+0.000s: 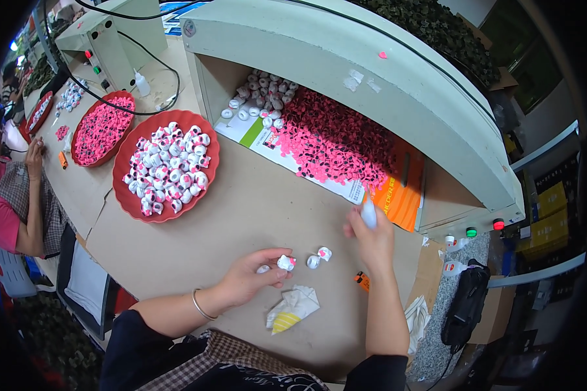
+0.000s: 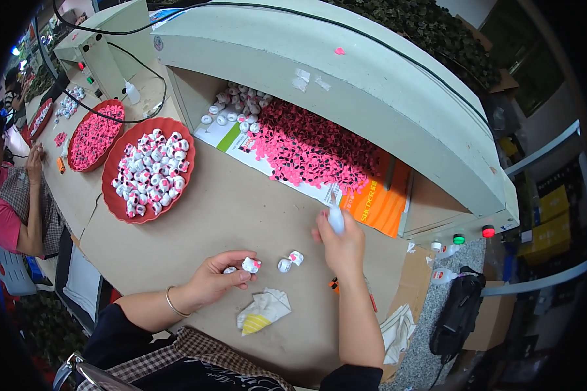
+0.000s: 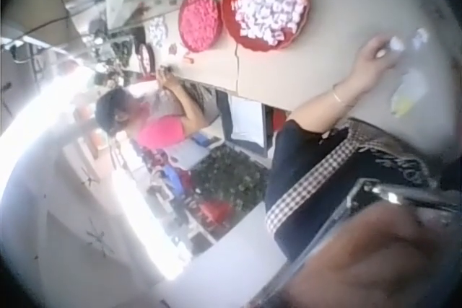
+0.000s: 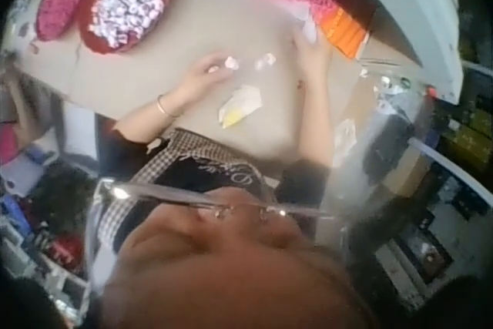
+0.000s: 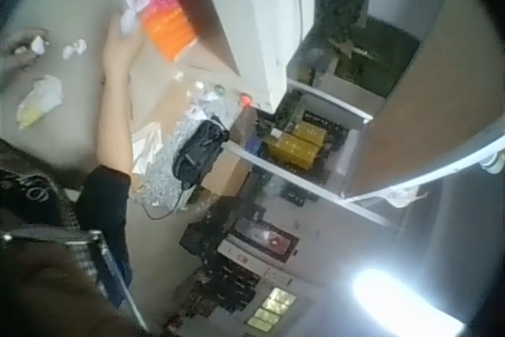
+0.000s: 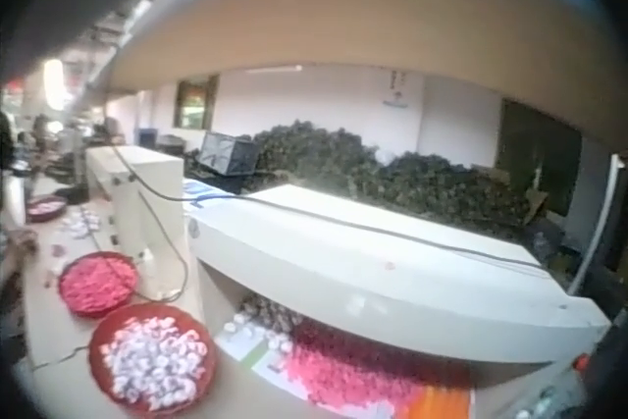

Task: The person applies glue from a bottle onto small plastic pieces, attaches decorative parts to them by hand, and joins the components together.

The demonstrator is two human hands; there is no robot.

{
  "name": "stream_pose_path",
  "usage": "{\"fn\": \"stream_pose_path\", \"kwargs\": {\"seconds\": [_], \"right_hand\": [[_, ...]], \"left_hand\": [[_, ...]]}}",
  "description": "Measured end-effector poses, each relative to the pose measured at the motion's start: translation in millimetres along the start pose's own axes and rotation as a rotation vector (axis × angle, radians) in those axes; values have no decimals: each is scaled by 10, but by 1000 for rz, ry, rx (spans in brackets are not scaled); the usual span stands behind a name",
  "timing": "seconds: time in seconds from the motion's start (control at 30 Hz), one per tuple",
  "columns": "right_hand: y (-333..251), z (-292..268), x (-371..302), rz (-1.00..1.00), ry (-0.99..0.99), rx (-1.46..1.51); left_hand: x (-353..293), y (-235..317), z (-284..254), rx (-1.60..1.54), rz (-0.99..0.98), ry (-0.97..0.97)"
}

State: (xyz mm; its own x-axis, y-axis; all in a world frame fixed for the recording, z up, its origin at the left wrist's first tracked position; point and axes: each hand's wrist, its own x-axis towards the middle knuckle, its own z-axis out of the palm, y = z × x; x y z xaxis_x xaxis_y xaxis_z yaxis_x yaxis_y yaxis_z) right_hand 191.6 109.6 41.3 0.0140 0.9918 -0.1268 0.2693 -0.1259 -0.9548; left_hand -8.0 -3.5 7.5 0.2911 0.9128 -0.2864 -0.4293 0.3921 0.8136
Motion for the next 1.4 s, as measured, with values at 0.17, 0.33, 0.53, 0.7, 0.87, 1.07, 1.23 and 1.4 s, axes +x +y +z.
{"fn": "stream_pose_path", "kwargs": {"seconds": [0.17,0.33,0.53,0.7,0.87,1.07,1.23,1.4], "right_hand": [[40,-73,-862,80,-88,85],[97,23,-1136,232,-327,405],[141,142,-1100,270,-372,379],[107,204,-1097,299,-306,340],[192,259,-1086,248,-220,349],[304,267,-1069,121,-267,286],[356,250,-1076,-39,-251,103],[386,317,-1086,-74,-201,124]], "left_hand": [[7,-56,69,99,67,-22],[-7,-147,97,116,121,-77],[-18,-103,130,573,369,-94],[-15,-65,95,511,300,-164],[28,-107,47,378,160,-166],[44,-140,41,28,-56,-104],[51,-138,57,-65,-73,-123],[34,-163,15,24,-52,-143]]}}
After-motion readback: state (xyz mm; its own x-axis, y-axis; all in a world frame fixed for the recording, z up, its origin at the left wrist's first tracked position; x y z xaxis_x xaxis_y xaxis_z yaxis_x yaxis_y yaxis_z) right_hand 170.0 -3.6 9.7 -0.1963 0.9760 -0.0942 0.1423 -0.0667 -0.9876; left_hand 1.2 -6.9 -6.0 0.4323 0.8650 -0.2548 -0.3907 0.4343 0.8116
